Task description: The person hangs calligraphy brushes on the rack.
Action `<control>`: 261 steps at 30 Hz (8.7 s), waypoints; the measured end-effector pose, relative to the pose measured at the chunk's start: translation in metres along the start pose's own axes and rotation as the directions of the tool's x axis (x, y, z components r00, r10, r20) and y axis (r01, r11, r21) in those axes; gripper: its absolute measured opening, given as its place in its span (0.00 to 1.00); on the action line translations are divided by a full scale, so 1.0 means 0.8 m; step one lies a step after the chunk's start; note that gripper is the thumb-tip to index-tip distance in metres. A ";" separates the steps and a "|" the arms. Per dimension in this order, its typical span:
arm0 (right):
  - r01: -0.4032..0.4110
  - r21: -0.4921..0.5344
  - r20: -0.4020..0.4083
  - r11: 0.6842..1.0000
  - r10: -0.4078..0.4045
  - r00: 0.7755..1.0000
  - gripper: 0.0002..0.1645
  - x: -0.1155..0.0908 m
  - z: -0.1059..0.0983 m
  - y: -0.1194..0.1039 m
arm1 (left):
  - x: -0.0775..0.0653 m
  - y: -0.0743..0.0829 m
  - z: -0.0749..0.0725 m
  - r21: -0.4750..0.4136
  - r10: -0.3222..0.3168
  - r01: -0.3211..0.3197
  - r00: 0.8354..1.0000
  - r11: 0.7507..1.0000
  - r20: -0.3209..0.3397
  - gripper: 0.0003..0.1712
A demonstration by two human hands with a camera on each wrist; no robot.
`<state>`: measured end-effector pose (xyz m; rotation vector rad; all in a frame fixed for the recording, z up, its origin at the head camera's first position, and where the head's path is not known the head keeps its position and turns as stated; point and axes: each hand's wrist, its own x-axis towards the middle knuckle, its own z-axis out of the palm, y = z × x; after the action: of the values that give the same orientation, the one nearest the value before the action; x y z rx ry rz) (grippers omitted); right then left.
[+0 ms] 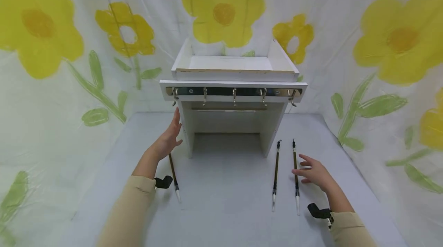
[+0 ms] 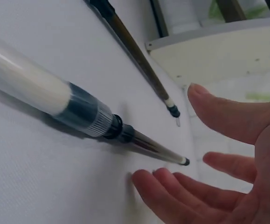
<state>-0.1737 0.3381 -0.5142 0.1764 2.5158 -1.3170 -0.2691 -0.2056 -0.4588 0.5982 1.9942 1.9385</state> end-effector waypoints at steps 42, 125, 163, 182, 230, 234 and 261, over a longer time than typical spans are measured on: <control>0.111 0.284 -0.101 0.952 -0.085 0.991 0.46 -0.013 0.009 -0.051 | 0.019 -0.002 0.002 -0.066 -0.121 0.121 0.993 0.991 -0.007 0.40; 0.588 0.140 -0.161 0.797 -0.568 0.807 0.35 -0.058 0.076 -0.173 | 0.027 -0.005 0.005 -0.078 -0.098 0.096 0.995 0.992 -0.025 0.39; 0.143 0.491 -0.209 0.859 -0.043 0.977 0.43 0.028 0.069 -0.101 | 0.019 -0.003 -0.015 -0.120 -0.065 0.061 0.997 0.991 -0.032 0.38; -0.050 0.005 -0.201 0.999 0.050 0.978 0.48 0.070 0.104 -0.070 | 0.015 -0.006 -0.017 -0.182 -0.032 0.029 0.999 0.983 -0.016 0.42; 0.685 0.236 -0.377 0.689 -0.585 0.718 0.35 -0.073 0.086 -0.189 | 0.031 -0.011 -0.007 -0.147 -0.081 0.079 0.997 0.986 -0.007 0.40; 0.702 0.217 -0.308 0.679 -0.634 0.709 0.35 -0.071 0.099 -0.198 | 0.030 -0.011 -0.006 -0.150 -0.088 0.086 0.996 0.985 -0.013 0.38; 0.607 0.219 -0.101 0.764 -0.601 0.793 0.33 -0.033 0.144 -0.233 | 0.032 -0.019 -0.007 -0.156 -0.081 0.079 0.997 0.985 -0.004 0.40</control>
<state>-0.1707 0.1378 -0.4217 -0.6400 2.5175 -1.8616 -0.2953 -0.1977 -0.4720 0.4626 1.8216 2.0282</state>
